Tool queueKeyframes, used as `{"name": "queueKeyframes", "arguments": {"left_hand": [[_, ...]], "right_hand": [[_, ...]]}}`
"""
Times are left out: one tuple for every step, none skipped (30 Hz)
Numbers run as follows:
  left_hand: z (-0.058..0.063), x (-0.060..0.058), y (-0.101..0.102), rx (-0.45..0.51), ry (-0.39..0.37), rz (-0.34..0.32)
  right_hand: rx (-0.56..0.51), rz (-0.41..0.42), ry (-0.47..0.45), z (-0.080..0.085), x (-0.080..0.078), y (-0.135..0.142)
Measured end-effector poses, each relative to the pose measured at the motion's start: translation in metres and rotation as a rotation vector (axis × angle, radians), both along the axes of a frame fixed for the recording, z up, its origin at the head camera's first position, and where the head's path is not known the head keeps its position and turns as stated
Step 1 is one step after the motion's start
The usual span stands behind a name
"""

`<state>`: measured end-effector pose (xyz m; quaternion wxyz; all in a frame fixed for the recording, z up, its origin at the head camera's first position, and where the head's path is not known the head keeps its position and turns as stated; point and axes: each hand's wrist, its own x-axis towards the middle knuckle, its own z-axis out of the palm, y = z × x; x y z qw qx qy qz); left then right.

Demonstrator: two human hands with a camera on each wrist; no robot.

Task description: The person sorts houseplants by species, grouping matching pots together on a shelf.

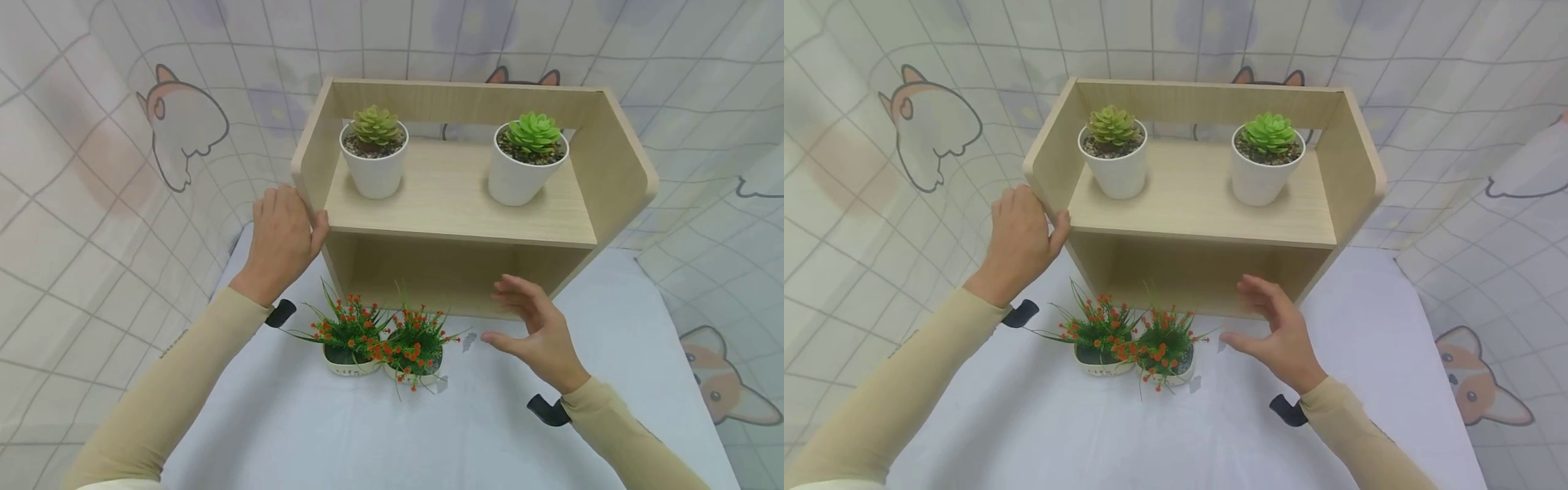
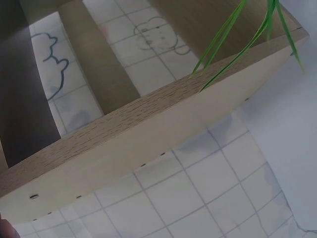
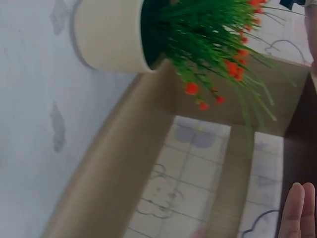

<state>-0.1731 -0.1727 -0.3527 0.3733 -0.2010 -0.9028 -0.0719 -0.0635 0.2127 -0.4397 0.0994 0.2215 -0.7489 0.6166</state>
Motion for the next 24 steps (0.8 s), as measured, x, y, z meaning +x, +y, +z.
{"name": "queueKeyframes", "arguments": {"left_hand": [[0.000, 0.000, 0.000, 0.002, 0.002, -0.002], [0.000, 0.000, 0.000, -0.002, -0.004, 0.000], [0.000, 0.000, 0.001, 0.000, -0.006, -0.001], [0.000, 0.000, 0.001, -0.002, -0.009, 0.001], [0.000, 0.000, 0.001, -0.004, -0.011, 0.003], [-0.001, 0.000, 0.001, -0.002, -0.010, 0.004], [-0.001, 0.000, 0.001, -0.001, -0.011, 0.005], [-0.001, 0.000, 0.001, -0.003, -0.014, 0.007], [-0.001, 0.000, 0.001, -0.001, -0.016, 0.007], [-0.001, 0.000, 0.000, -0.001, -0.018, 0.008], [0.000, 0.000, 0.000, -0.001, -0.019, 0.008], [0.000, 0.000, 0.000, 0.001, -0.020, 0.006], [0.000, 0.000, 0.000, 0.002, -0.020, 0.005], [0.000, 0.000, 0.000, 0.002, -0.020, 0.005], [0.001, 0.000, 0.000, 0.002, -0.019, 0.005], [0.001, 0.000, 0.000, 0.003, -0.019, 0.005], [0.001, 0.000, 0.000, 0.003, -0.018, 0.006], [0.001, 0.000, 0.000, 0.005, -0.017, 0.006], [0.001, -0.001, 0.000, 0.007, -0.015, 0.006], [0.001, -0.001, 0.000, 0.005, -0.018, 0.007], [0.000, -0.001, 0.000, 0.002, -0.022, 0.008], [0.000, -0.001, 0.000, 0.005, -0.019, 0.005], [0.000, -0.001, 0.000, 0.005, -0.018, 0.003], [-0.001, -0.001, 0.000, 0.005, -0.015, 0.002]], "right_hand": [[0.004, 0.000, -0.026, -0.006, 0.001, 0.000], [0.001, 0.004, -0.049, -0.012, 0.002, -0.001], [0.010, 0.003, -0.074, -0.018, 0.004, -0.001], [0.013, 0.008, -0.094, -0.024, 0.005, -0.002], [0.015, 0.015, -0.115, -0.029, 0.006, -0.003], [0.026, 0.020, -0.137, -0.035, 0.007, -0.004], [0.034, 0.027, -0.157, -0.040, 0.008, -0.006], [0.051, 0.032, -0.176, -0.046, 0.009, -0.007], [0.070, 0.033, -0.198, -0.051, 0.010, -0.008], [0.084, 0.038, -0.214, -0.057, 0.011, -0.010], [0.101, 0.039, -0.229, -0.062, 0.011, -0.011], [0.122, 0.037, -0.239, -0.068, 0.011, -0.012], [0.137, 0.037, -0.246, -0.073, 0.011, -0.013], [0.153, 0.034, -0.251, -0.079, 0.011, -0.014], [0.163, 0.032, -0.253, -0.084, 0.011, -0.015], [0.173, 0.031, -0.256, -0.088, 0.010, -0.016], [0.180, 0.029, -0.260, -0.093, 0.010, -0.017], [0.185, 0.029, -0.268, -0.096, 0.010, -0.018], [0.188, 0.032, -0.276, -0.100, 0.010, -0.019], [0.198, 0.032, -0.286, -0.103, 0.010, -0.020], [0.202, 0.037, -0.295, -0.106, 0.010, -0.022], [0.208, 0.041, -0.302, -0.109, 0.010, -0.023], [0.213, 0.045, -0.305, -0.112, 0.010, -0.025], [0.219, 0.049, -0.303, -0.115, 0.010, -0.027]]}}
